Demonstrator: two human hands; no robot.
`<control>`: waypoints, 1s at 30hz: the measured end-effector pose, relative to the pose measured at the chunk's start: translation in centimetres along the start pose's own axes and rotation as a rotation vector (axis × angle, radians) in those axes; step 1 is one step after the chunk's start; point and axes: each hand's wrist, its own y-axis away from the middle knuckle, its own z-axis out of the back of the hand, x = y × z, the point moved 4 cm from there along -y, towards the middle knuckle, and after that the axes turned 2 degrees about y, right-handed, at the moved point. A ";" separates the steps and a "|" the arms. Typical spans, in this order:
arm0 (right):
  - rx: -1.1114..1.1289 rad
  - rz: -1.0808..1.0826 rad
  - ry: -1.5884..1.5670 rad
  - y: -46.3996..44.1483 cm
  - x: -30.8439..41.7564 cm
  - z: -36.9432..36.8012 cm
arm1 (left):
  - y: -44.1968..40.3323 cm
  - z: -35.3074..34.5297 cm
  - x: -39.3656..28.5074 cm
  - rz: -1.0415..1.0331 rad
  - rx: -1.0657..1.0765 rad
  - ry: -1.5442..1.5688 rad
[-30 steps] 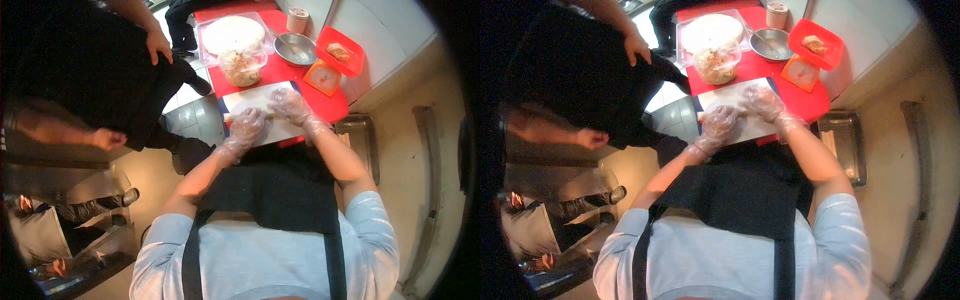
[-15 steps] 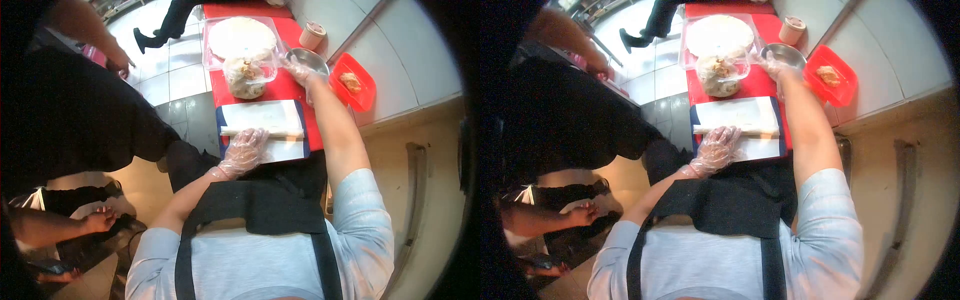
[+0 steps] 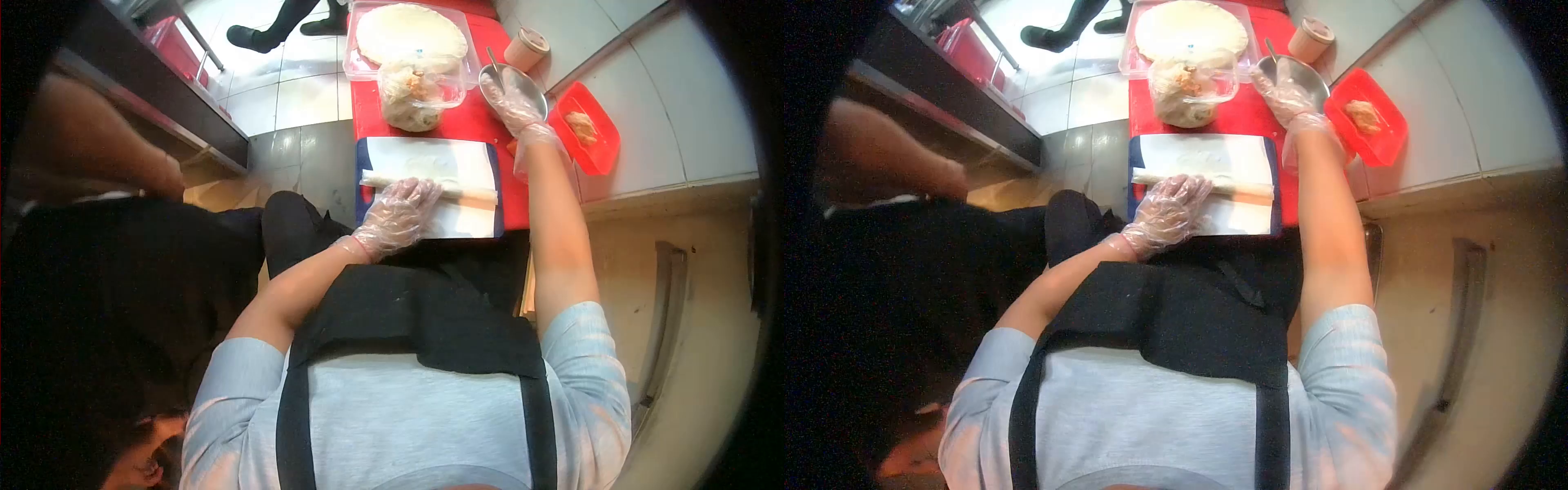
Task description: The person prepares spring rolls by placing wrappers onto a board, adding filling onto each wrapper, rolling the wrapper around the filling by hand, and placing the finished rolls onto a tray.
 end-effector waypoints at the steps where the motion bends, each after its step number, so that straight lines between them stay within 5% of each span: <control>1: 0.006 -0.006 -0.028 0.0 0.4 1.2 | 0.0 -0.1 0.1 0.004 0.005 0.010; 4: -0.149 -0.110 -0.350 4.0 4.8 9.0 | 0.0 0.1 0.0 0.018 0.016 0.048; 5: -0.266 0.052 -0.468 4.3 4.9 9.4 | 0.0 0.1 0.0 0.021 0.030 0.063; 7: -0.071 0.182 -0.751 1.8 0.6 1.6 | 0.0 0.5 -0.1 0.022 0.032 0.091; 11: 0.247 0.237 -1.184 10.8 12.4 1.6 | 0.3 0.6 0.0 0.019 0.024 0.134; 13: 0.583 0.017 -1.196 14.3 12.8 -4.9 | 0.2 0.4 0.2 0.019 -0.009 0.196; 14: 0.538 0.425 -0.621 14.9 12.5 -4.9 | 0.1 0.4 0.3 0.019 -0.047 0.248; 16: 0.564 0.355 -0.449 16.6 10.4 -4.4 | 0.2 0.4 0.4 0.018 -0.067 0.261; 21: 0.523 0.418 -0.361 17.1 4.5 -4.2 | 0.2 0.3 0.1 0.027 -0.011 0.157; 24: 0.397 0.517 -0.487 15.4 7.8 -5.4 | 0.3 0.2 0.2 0.062 0.041 0.224; 26: 0.348 0.627 -0.436 14.0 12.0 -7.5 | 0.4 0.5 0.3 0.018 -0.110 0.189; 28: 0.347 0.782 -0.160 13.3 14.5 -10.1 | 0.3 0.9 0.2 -0.013 -0.182 0.166; 30: 0.468 0.669 -0.490 13.5 13.2 -9.8 | 0.3 1.3 0.3 -0.022 -0.177 0.151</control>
